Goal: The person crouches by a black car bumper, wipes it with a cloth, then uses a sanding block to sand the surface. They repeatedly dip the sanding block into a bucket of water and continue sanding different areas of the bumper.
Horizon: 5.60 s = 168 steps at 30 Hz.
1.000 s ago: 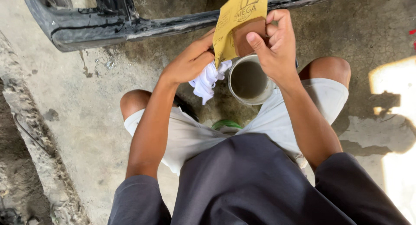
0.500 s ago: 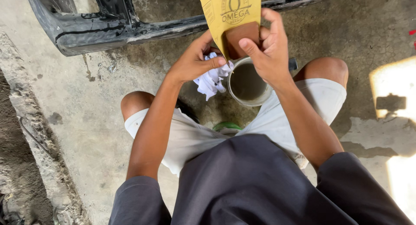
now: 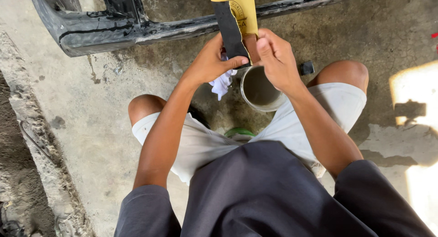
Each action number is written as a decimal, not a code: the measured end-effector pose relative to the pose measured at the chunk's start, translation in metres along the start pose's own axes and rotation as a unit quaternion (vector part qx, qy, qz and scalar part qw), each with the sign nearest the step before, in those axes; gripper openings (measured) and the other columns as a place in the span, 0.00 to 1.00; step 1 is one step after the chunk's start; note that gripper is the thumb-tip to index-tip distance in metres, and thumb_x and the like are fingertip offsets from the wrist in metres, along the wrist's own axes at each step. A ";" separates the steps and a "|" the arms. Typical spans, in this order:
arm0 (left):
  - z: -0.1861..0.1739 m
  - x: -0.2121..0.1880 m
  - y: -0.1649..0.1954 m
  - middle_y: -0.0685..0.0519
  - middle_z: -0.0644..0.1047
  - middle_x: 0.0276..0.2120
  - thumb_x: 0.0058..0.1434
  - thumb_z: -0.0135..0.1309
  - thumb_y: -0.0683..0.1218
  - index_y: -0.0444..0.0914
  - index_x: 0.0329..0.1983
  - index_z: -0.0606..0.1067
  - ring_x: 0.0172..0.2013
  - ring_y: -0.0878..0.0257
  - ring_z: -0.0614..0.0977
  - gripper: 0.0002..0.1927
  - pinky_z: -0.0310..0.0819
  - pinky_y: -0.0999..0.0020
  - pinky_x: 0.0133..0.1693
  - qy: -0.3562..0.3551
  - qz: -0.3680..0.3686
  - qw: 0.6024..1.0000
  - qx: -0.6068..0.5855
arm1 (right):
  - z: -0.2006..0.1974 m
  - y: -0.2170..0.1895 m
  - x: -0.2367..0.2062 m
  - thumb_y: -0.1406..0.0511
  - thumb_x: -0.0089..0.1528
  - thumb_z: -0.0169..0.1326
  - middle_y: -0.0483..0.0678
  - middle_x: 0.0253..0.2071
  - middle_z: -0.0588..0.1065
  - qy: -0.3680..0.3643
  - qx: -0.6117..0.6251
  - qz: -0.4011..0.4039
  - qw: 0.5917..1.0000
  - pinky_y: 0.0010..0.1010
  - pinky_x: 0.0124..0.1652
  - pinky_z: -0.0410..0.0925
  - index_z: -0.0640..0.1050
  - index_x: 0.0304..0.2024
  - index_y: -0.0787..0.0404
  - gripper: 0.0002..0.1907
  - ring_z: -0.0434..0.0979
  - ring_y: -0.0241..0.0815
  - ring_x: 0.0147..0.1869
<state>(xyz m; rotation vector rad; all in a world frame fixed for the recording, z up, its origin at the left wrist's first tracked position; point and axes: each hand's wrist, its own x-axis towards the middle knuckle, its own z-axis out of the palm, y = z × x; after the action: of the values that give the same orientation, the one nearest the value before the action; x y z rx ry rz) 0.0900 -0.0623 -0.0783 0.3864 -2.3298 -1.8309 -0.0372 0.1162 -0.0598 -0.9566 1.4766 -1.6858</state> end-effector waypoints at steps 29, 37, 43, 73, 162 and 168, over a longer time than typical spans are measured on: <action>-0.007 -0.002 -0.014 0.49 0.73 0.62 0.61 0.71 0.49 0.33 0.72 0.60 0.63 0.60 0.74 0.43 0.69 0.59 0.66 -0.044 0.050 0.986 -0.154 | -0.018 -0.030 0.003 0.71 0.65 0.70 0.52 0.58 0.71 -0.025 -0.359 -0.220 0.907 0.32 0.48 0.76 0.74 0.67 0.59 0.29 0.78 0.44 0.52; -0.013 -0.006 -0.018 0.52 0.72 0.62 0.60 0.71 0.50 0.34 0.73 0.61 0.61 0.62 0.73 0.43 0.68 0.62 0.65 -0.096 0.025 0.974 -0.202 | -0.027 -0.037 0.002 0.66 0.53 0.76 0.51 0.72 0.63 -0.036 -0.451 -0.246 0.857 0.41 0.59 0.70 0.77 0.65 0.52 0.38 0.68 0.52 0.71; -0.010 -0.007 -0.014 0.55 0.75 0.55 0.59 0.72 0.49 0.35 0.68 0.64 0.57 0.66 0.74 0.39 0.70 0.65 0.60 -0.090 0.045 0.986 -0.129 | -0.024 -0.020 0.007 0.69 0.53 0.76 0.51 0.74 0.60 -0.057 -0.400 -0.289 0.868 0.43 0.62 0.69 0.77 0.63 0.50 0.37 0.65 0.52 0.75; 0.007 -0.002 0.014 0.47 0.80 0.48 0.54 0.76 0.54 0.30 0.64 0.66 0.47 0.61 0.83 0.43 0.80 0.64 0.47 0.089 0.117 0.989 0.012 | -0.012 0.011 0.012 0.76 0.65 0.64 0.51 0.46 0.80 -0.046 -0.111 -0.020 0.993 0.29 0.49 0.75 0.61 0.73 0.67 0.38 0.79 0.35 0.48; 0.017 0.002 -0.020 0.48 0.79 0.48 0.70 0.59 0.50 0.33 0.67 0.65 0.46 0.65 0.81 0.28 0.78 0.68 0.47 0.121 0.058 0.986 -0.101 | -0.004 0.001 0.005 0.64 0.69 0.60 0.51 0.37 0.72 -0.024 -0.220 -0.155 0.963 0.27 0.36 0.73 0.76 0.43 0.73 0.14 0.77 0.36 0.37; -0.003 -0.005 -0.049 0.49 0.77 0.47 0.72 0.46 0.46 0.28 0.57 0.73 0.45 0.66 0.77 0.18 0.73 0.68 0.46 0.082 -0.043 0.976 -0.196 | -0.023 0.010 0.012 0.65 0.78 0.51 0.46 0.33 0.76 0.032 -0.165 -0.075 0.983 0.26 0.31 0.74 0.76 0.40 0.72 0.15 0.84 0.36 0.36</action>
<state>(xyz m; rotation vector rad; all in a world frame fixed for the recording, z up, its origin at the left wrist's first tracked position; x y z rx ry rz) 0.1004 -0.0745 -0.1247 0.5624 -1.8150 -2.1440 -0.0629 0.1164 -0.0703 -1.2266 1.8047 -1.6164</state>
